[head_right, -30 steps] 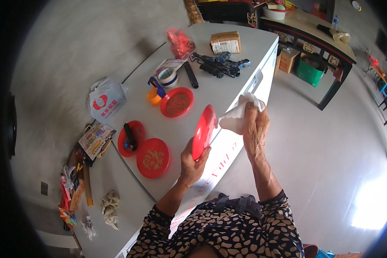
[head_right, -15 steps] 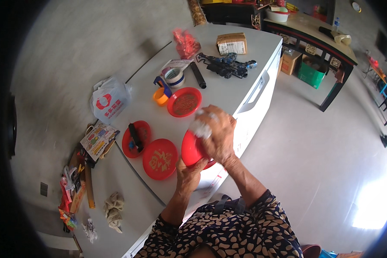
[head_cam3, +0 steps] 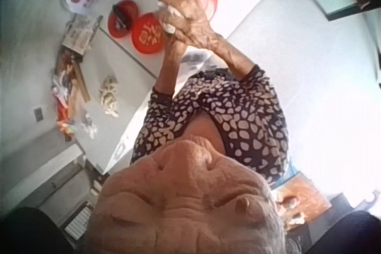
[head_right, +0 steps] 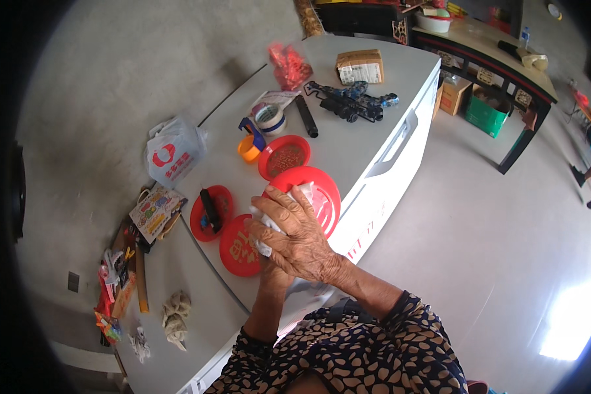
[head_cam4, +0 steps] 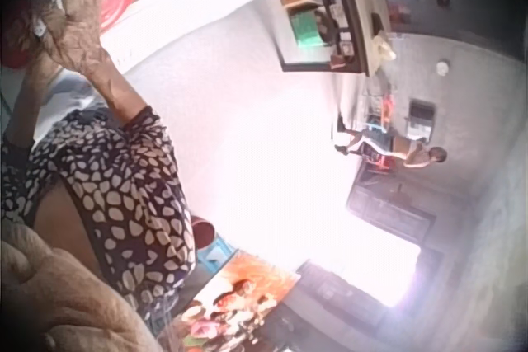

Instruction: The person wipes a black syringe and a small blue plastic piece with a white cloth. They then proceed to wipe the inside and outside of several red plastic plates with gold designs using the same cloth.

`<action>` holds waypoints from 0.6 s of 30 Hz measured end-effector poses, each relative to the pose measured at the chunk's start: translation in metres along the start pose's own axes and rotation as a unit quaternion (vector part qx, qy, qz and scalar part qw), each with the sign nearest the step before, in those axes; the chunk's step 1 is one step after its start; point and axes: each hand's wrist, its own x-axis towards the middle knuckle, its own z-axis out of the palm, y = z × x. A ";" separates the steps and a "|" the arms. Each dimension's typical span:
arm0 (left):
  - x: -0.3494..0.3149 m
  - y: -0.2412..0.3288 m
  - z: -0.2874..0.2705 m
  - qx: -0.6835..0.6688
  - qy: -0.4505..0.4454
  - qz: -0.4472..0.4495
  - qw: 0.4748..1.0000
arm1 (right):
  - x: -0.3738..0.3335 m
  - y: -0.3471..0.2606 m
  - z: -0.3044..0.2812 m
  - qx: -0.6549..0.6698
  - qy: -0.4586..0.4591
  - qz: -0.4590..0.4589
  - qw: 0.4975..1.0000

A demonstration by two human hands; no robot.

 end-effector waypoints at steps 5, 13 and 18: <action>0.003 -0.014 0.012 0.120 -0.002 0.010 0.993 | 0.012 0.023 -0.024 -0.075 -0.013 -0.008 0.997; 0.015 -0.030 0.051 0.096 0.059 0.015 0.994 | -0.016 0.072 -0.049 0.114 0.062 0.201 0.971; 0.019 -0.029 0.058 0.086 0.098 0.005 0.991 | -0.040 0.056 -0.040 -0.002 0.043 0.122 0.992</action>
